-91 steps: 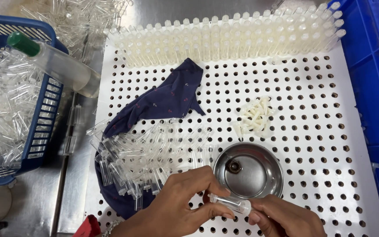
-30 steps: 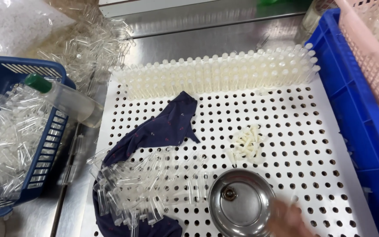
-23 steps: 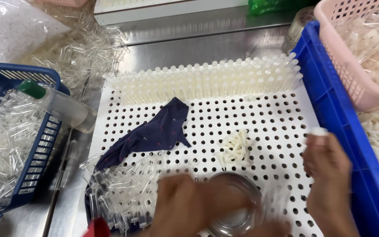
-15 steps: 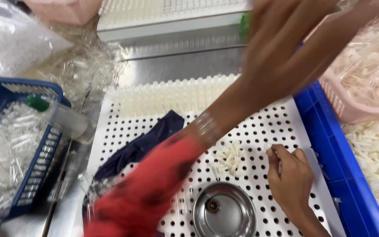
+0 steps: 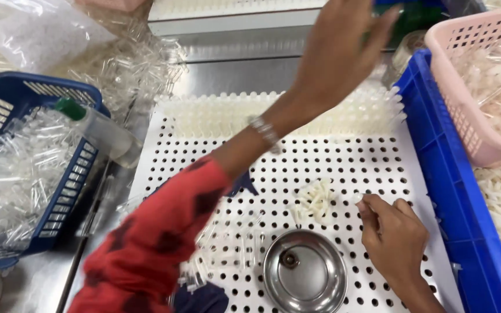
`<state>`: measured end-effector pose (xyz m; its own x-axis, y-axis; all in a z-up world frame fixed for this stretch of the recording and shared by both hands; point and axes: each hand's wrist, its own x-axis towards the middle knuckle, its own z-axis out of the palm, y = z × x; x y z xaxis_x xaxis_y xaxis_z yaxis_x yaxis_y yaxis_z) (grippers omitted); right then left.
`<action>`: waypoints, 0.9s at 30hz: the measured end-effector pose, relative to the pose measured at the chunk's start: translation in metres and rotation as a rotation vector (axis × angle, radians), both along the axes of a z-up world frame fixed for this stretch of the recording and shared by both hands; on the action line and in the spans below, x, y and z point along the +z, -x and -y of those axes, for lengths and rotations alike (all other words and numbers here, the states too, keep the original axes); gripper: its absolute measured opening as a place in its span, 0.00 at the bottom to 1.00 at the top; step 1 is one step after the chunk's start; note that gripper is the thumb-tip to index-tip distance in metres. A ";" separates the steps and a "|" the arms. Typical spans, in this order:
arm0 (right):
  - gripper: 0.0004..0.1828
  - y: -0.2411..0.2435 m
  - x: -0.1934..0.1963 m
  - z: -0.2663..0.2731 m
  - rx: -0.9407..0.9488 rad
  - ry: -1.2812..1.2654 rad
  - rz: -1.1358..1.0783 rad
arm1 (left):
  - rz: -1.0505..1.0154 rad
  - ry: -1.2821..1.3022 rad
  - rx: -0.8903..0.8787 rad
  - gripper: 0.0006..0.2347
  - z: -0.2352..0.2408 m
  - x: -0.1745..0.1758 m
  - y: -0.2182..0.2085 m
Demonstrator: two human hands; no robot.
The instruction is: The person repeatedly picks a clear plastic tube and a white cap, inserts the cap into the tube, and places the assembled tube into a white pegboard rack. The person also retrieves additional tubes from a pink basket and places them on the work surface.
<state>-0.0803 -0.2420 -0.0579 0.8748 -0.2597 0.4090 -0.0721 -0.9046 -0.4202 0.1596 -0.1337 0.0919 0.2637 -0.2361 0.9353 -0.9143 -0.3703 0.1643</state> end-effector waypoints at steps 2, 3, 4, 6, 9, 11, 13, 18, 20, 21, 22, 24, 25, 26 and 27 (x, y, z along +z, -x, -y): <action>0.09 0.001 -0.001 -0.004 0.067 -0.004 -0.022 | -0.140 0.016 0.000 0.10 -0.049 -0.001 0.027; 0.10 0.001 -0.003 -0.006 0.176 -0.045 -0.014 | -0.266 -0.106 -0.157 0.10 -0.073 -0.004 0.039; 0.10 0.001 -0.004 -0.007 0.285 -0.087 -0.005 | -0.392 -0.227 -0.315 0.10 -0.097 -0.006 0.051; 0.10 0.003 -0.011 -0.006 0.330 -0.125 0.024 | -0.598 -0.657 -0.079 0.13 -0.132 -0.017 0.080; 0.10 0.004 -0.012 -0.002 0.333 -0.206 0.068 | -0.836 -1.144 0.242 0.18 -0.163 -0.049 0.121; 0.10 0.006 -0.009 -0.002 0.297 -0.250 0.070 | -0.899 -1.196 0.319 0.20 -0.175 -0.070 0.139; 0.12 0.009 -0.004 -0.004 0.263 -0.516 0.038 | -1.063 -1.150 0.282 0.19 -0.183 -0.087 0.150; 0.15 0.046 0.010 -0.011 0.235 -0.826 -0.047 | -0.699 -0.835 0.251 0.10 -0.202 -0.114 0.157; 0.16 0.065 0.003 -0.009 0.222 -0.905 -0.092 | -0.658 -0.761 0.251 0.07 -0.200 -0.109 0.157; 0.17 0.077 -0.003 -0.006 0.230 -0.946 -0.175 | -0.495 -0.686 0.250 0.05 -0.197 -0.108 0.157; 0.18 0.089 -0.010 -0.002 0.238 -0.988 -0.258 | -0.335 -0.609 0.249 0.12 -0.194 -0.107 0.158; 0.19 0.109 -0.024 0.005 0.273 -1.034 -0.319 | -0.461 -0.706 0.193 0.15 -0.190 -0.131 0.141; 0.20 0.119 -0.031 0.008 0.314 -1.084 -0.376 | -0.583 -0.804 0.140 0.18 -0.189 -0.142 0.134; 0.20 0.132 -0.041 0.015 0.307 -1.089 -0.385 | -0.592 -0.808 0.136 0.18 -0.187 -0.135 0.138; 0.19 0.142 -0.052 0.021 0.368 -1.137 -0.379 | -0.619 -0.732 0.073 0.14 -0.184 -0.127 0.139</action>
